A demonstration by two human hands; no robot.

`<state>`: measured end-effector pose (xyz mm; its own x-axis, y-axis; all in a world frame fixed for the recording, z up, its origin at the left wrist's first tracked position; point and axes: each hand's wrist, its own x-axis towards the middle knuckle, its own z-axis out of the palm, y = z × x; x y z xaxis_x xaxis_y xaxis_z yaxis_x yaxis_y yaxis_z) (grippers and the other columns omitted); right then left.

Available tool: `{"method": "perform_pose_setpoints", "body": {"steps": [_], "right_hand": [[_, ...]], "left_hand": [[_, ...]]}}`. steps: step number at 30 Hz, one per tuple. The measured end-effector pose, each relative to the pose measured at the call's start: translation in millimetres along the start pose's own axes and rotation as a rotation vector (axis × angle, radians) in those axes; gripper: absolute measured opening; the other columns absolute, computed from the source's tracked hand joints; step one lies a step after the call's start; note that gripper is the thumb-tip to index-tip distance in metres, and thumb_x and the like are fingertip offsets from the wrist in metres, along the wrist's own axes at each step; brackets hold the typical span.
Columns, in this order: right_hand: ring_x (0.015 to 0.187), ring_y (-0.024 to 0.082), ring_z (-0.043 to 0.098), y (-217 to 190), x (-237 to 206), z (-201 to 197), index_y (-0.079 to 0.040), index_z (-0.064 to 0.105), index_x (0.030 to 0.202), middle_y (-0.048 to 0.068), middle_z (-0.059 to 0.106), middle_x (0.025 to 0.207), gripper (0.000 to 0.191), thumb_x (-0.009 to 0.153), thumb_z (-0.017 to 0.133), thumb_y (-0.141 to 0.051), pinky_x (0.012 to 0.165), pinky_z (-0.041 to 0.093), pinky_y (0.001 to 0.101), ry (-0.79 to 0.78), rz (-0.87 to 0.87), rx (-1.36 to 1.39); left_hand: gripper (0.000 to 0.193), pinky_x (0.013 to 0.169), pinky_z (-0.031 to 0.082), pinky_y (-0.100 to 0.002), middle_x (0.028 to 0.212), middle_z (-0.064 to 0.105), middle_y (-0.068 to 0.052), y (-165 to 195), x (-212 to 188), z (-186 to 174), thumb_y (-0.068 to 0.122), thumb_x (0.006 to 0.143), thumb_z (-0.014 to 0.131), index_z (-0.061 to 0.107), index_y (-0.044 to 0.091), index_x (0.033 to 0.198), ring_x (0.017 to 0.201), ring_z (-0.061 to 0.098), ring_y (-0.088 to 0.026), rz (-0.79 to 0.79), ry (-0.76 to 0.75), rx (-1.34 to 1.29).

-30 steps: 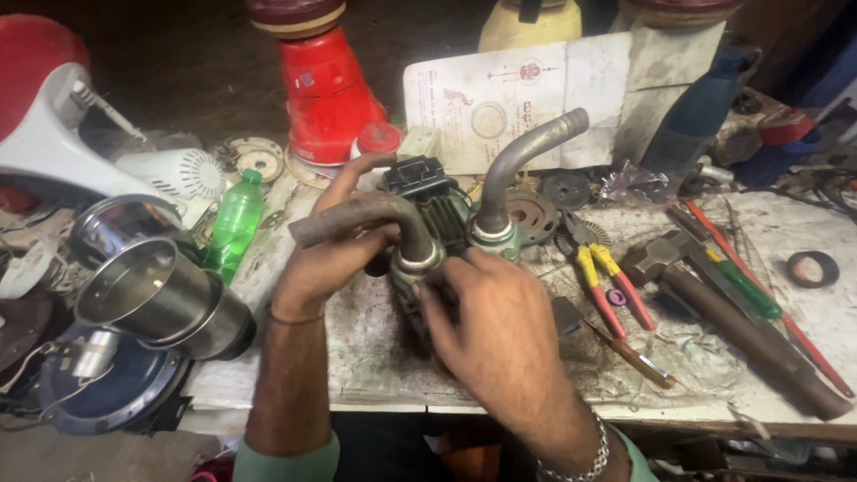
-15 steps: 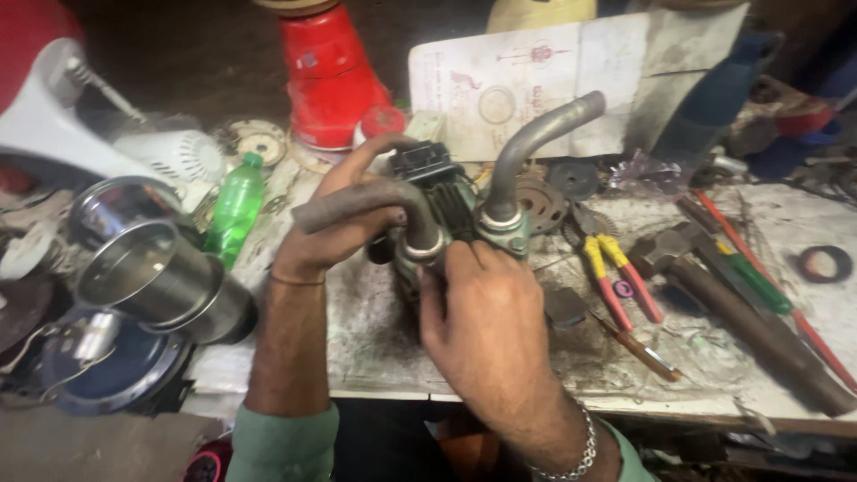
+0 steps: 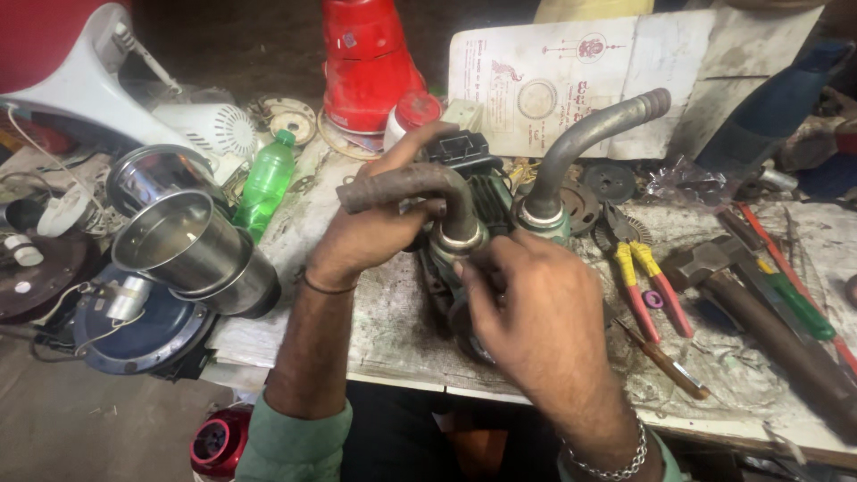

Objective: The person works on a green electric water pump at a cluttered workbench. They align a round flange cover against the pump housing, press it into place by hand, and repeatedly tap and seat it using a small metal block, repositioning the pump between attempts.

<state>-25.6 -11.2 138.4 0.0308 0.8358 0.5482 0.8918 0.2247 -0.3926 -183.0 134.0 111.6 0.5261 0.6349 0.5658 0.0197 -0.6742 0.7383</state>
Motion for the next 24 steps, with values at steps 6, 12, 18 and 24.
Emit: {"method": "perform_pose_setpoints", "body": {"steps": [6, 12, 18, 24], "right_hand": [[0.062, 0.036, 0.065, -10.8, -2.4, 7.4, -0.002, 0.065, 0.077, 0.015, 0.064, 0.069, 0.021, 0.084, 0.076, -0.018, 0.057, 0.05, 0.0492, 0.023, 0.064, -0.048], [0.065, 0.036, 0.066, -10.4, -7.9, 11.0, -0.001, 0.065, 0.079, 0.016, 0.064, 0.071, 0.019, 0.083, 0.077, -0.016, 0.059, 0.051, 0.0485, 0.091, 0.035, -0.043], [0.066, 0.026, 0.07, 6.8, 1.1, -2.6, -0.003, 0.077, 0.09, 0.013, 0.071, 0.077, 0.019, 0.083, 0.08, -0.021, 0.063, 0.055, 0.0405, -0.001, -0.038, 0.017], [0.053, 0.019, 0.07, 9.8, 16.8, -15.1, -0.005, 0.08, 0.086, 0.009, 0.074, 0.072, 0.021, 0.079, 0.081, -0.025, 0.054, 0.055, 0.0363, -0.204, 0.121, 0.151]], "left_hand": [[0.079, 0.097, 0.058, -0.032, 0.11, 0.073, -0.008, -21.5, 8.2, -6.7, -0.008, 0.091, 0.073, 0.035, 0.004, 0.158, 0.108, 0.069, -0.015, -0.021, -0.134, -0.38], [0.079, 0.106, 0.055, -0.033, 0.12, 0.073, -0.009, -38.2, 10.9, -13.2, -0.003, 0.097, 0.074, 0.029, 0.001, 0.161, 0.118, 0.068, -0.016, 0.019, -0.247, -0.545], [0.079, 0.102, 0.058, -0.031, 0.129, 0.066, -0.007, -35.1, 2.9, -7.9, -0.002, 0.092, 0.076, 0.035, 0.001, 0.159, 0.121, 0.064, -0.014, -0.015, -0.144, -0.439], [0.073, 0.103, 0.056, -0.031, 0.123, 0.07, -0.007, -31.2, 6.1, -10.5, -0.002, 0.095, 0.075, 0.039, 0.0, 0.158, 0.12, 0.065, -0.014, -0.017, -0.182, -0.511]]}}
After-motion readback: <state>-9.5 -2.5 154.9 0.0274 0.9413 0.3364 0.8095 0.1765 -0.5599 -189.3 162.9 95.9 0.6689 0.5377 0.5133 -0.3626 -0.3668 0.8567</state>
